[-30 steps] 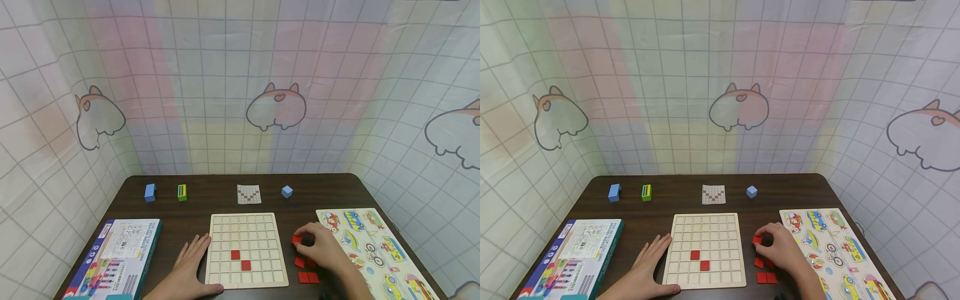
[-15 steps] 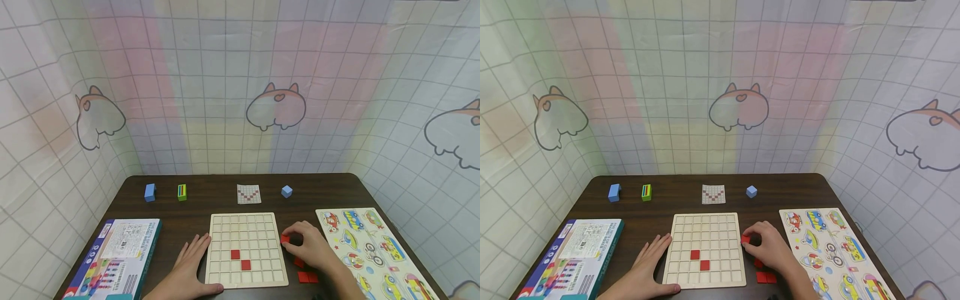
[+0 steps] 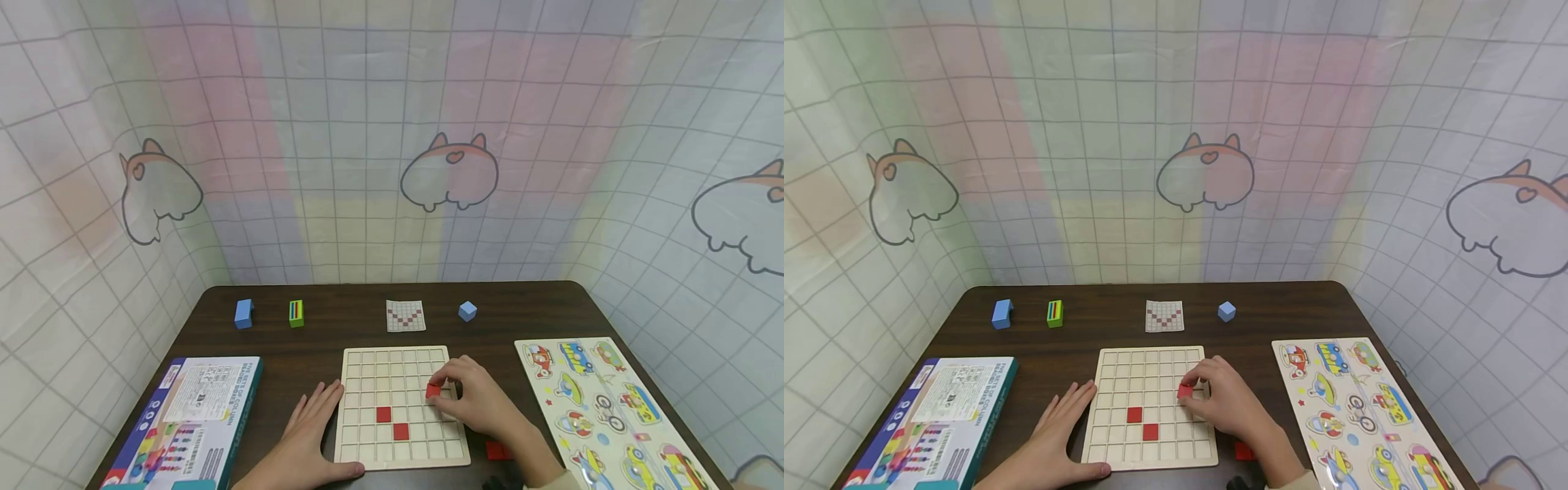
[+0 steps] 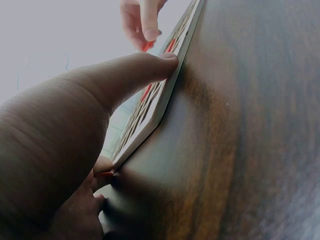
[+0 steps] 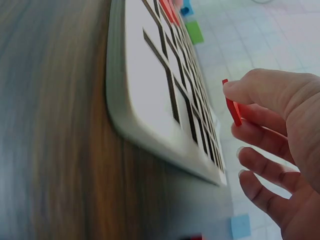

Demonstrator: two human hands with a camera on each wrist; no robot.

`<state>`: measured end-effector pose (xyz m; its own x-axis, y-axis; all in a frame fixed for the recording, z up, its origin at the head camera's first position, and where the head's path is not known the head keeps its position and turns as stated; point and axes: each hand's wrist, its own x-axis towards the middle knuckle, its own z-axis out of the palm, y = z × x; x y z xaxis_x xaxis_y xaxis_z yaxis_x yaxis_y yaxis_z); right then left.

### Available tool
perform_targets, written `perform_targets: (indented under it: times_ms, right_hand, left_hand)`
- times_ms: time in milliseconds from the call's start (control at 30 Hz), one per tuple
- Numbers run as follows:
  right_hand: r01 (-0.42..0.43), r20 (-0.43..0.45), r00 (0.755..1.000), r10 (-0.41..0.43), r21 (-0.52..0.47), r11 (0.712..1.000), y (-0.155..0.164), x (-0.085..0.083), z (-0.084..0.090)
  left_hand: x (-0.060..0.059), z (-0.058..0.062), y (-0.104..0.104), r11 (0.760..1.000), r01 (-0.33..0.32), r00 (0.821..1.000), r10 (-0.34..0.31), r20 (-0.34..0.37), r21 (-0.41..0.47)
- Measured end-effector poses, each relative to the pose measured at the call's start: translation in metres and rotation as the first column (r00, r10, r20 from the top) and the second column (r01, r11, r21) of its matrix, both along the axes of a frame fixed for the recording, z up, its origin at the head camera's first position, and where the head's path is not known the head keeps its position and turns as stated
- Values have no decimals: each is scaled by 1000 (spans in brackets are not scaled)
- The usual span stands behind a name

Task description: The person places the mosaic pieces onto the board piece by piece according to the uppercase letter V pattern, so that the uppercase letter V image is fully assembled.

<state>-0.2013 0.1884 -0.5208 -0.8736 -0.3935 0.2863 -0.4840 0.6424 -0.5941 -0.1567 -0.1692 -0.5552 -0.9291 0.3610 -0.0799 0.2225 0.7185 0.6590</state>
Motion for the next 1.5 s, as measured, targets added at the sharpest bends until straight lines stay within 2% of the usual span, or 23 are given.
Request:
perform_targets:
  times_ms: [467, 1033, 1267, 1500]
  right_hand:
    - [-60, 24, 998, 59, 29, 998, -39, -4, 0]
    - [-160, 40, 986, 159, 18, 987, -81, -10, 1]
    - [-176, 62, 983, 175, 12, 984, -94, -12, -1]
    - [-183, 56, 982, 180, 63, 981, -103, -15, -4]
  left_hand:
    - [0, 0, 1, 1000, -5, 1000, 5, -3, -22]
    - [0, 1, -1, 1000, 4, 1000, -3, 15, -18]
    - [1, 1, -2, 1000, 11, 1000, -11, 8, -4]
    - [1, 1, -2, 1000, 17, 1000, -17, -4, 4]
